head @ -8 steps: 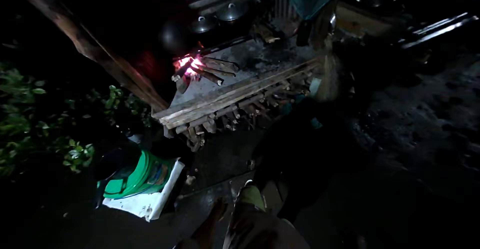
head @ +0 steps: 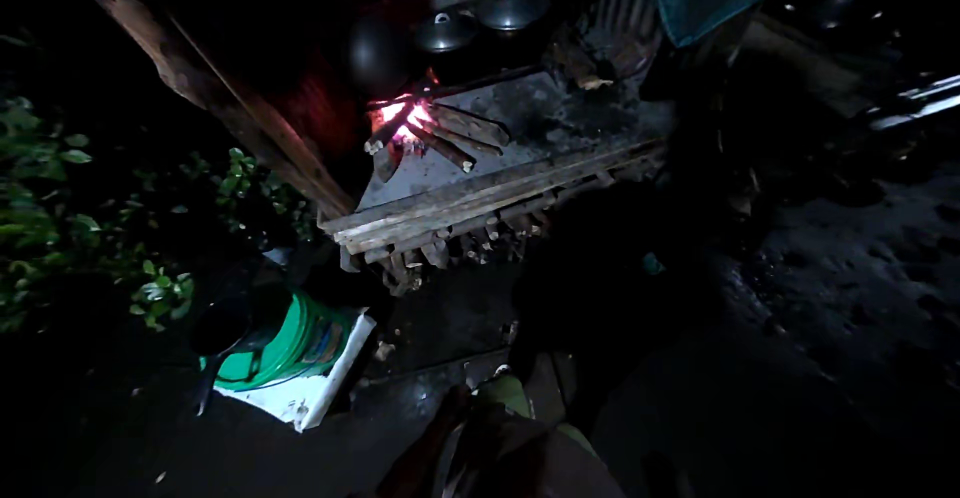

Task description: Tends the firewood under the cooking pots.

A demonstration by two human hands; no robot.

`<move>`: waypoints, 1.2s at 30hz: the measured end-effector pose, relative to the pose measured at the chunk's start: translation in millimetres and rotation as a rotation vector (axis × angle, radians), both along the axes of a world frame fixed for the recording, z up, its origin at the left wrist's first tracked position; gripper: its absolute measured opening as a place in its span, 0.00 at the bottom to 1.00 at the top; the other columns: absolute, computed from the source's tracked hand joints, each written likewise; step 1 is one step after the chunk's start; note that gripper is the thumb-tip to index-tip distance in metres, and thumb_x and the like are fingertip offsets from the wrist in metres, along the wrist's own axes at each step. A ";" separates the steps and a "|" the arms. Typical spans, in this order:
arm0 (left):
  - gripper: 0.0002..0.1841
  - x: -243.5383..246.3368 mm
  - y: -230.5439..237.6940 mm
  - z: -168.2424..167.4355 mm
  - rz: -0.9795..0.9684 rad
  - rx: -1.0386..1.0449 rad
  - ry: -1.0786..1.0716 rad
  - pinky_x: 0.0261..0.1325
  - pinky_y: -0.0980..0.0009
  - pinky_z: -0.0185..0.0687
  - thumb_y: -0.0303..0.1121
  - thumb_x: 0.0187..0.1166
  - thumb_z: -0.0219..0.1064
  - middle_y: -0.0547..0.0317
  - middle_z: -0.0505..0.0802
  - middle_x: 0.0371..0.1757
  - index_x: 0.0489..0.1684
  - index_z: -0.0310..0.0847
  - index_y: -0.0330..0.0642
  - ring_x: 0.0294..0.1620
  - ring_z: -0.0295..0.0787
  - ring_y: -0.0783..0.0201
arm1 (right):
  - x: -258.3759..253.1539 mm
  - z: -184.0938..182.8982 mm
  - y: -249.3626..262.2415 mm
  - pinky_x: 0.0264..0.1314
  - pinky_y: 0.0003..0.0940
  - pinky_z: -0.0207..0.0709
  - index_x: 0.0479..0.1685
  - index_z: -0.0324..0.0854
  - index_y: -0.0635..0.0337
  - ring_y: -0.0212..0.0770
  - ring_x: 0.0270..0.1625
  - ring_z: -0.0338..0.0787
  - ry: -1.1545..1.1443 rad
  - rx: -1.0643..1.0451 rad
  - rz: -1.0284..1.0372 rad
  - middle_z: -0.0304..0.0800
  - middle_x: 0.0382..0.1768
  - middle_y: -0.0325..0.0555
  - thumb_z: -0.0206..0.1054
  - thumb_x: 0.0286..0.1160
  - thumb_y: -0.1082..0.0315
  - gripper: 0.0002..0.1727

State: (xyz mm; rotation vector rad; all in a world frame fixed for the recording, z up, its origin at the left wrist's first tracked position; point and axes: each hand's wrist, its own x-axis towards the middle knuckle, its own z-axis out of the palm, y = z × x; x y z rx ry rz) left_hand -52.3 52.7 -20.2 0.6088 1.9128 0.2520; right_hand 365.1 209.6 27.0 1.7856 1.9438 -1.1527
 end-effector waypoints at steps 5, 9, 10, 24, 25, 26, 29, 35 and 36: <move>0.24 -43.0 47.4 39.1 0.074 0.113 0.014 0.79 0.48 0.73 0.40 0.91 0.58 0.32 0.85 0.71 0.76 0.75 0.29 0.74 0.82 0.42 | -46.1 -18.5 28.3 0.77 0.53 0.76 0.72 0.77 0.74 0.60 0.72 0.84 0.111 -0.029 -0.303 0.83 0.69 0.69 0.59 0.90 0.64 0.23; 0.25 -73.2 72.0 47.8 0.064 0.061 0.053 0.86 0.48 0.64 0.36 0.93 0.55 0.31 0.78 0.80 0.82 0.68 0.29 0.83 0.72 0.39 | -67.0 -4.0 77.8 0.84 0.57 0.67 0.78 0.74 0.70 0.64 0.79 0.78 -0.033 -0.029 -0.212 0.79 0.75 0.68 0.57 0.92 0.63 0.24; 0.24 -78.9 75.3 41.2 0.075 0.060 0.066 0.87 0.48 0.63 0.36 0.93 0.54 0.32 0.77 0.81 0.82 0.68 0.29 0.84 0.71 0.40 | -71.4 0.4 90.0 0.83 0.57 0.69 0.77 0.76 0.68 0.63 0.77 0.80 -0.074 -0.025 -0.209 0.82 0.73 0.67 0.57 0.92 0.62 0.23; 0.23 62.7 114.3 12.0 0.535 -0.348 0.125 0.78 0.43 0.73 0.43 0.90 0.59 0.37 0.86 0.72 0.72 0.81 0.36 0.76 0.81 0.41 | -89.0 -36.7 365.7 0.74 0.60 0.77 0.74 0.80 0.62 0.60 0.69 0.87 -0.061 -0.043 0.164 0.88 0.65 0.62 0.60 0.89 0.59 0.22; 0.22 80.8 120.5 9.0 0.561 -0.335 0.103 0.78 0.43 0.73 0.42 0.90 0.59 0.37 0.86 0.73 0.72 0.80 0.36 0.76 0.81 0.41 | -100.0 -31.9 393.4 0.74 0.60 0.77 0.73 0.80 0.61 0.60 0.69 0.87 -0.037 -0.022 0.168 0.88 0.66 0.62 0.61 0.89 0.59 0.22; 0.21 97.1 122.3 -6.5 0.609 -0.294 0.099 0.78 0.43 0.73 0.41 0.90 0.60 0.37 0.86 0.72 0.73 0.80 0.37 0.76 0.81 0.41 | -114.9 -25.7 421.6 0.76 0.60 0.75 0.75 0.80 0.60 0.59 0.71 0.86 -0.021 -0.006 0.188 0.87 0.68 0.61 0.61 0.89 0.58 0.23; 0.22 119.7 136.6 -53.3 0.710 -0.165 0.178 0.75 0.44 0.78 0.46 0.90 0.59 0.41 0.90 0.68 0.69 0.84 0.40 0.71 0.86 0.43 | -178.5 -5.5 480.7 0.77 0.56 0.75 0.72 0.80 0.64 0.58 0.71 0.85 0.138 0.058 0.208 0.86 0.67 0.63 0.60 0.90 0.60 0.22; 0.21 71.4 215.2 20.8 0.710 -0.121 0.252 0.74 0.40 0.77 0.43 0.89 0.60 0.40 0.91 0.64 0.68 0.84 0.38 0.68 0.88 0.43 | -324.8 52.2 495.8 0.80 0.47 0.76 0.72 0.82 0.65 0.53 0.73 0.86 0.498 0.126 0.398 0.86 0.70 0.60 0.64 0.86 0.65 0.21; 0.21 63.3 220.7 24.6 0.782 -0.076 0.259 0.74 0.42 0.78 0.42 0.89 0.61 0.41 0.92 0.64 0.70 0.83 0.37 0.68 0.88 0.44 | -347.7 61.2 492.7 0.81 0.45 0.74 0.72 0.82 0.62 0.51 0.74 0.85 0.509 0.114 0.443 0.86 0.71 0.58 0.64 0.86 0.63 0.21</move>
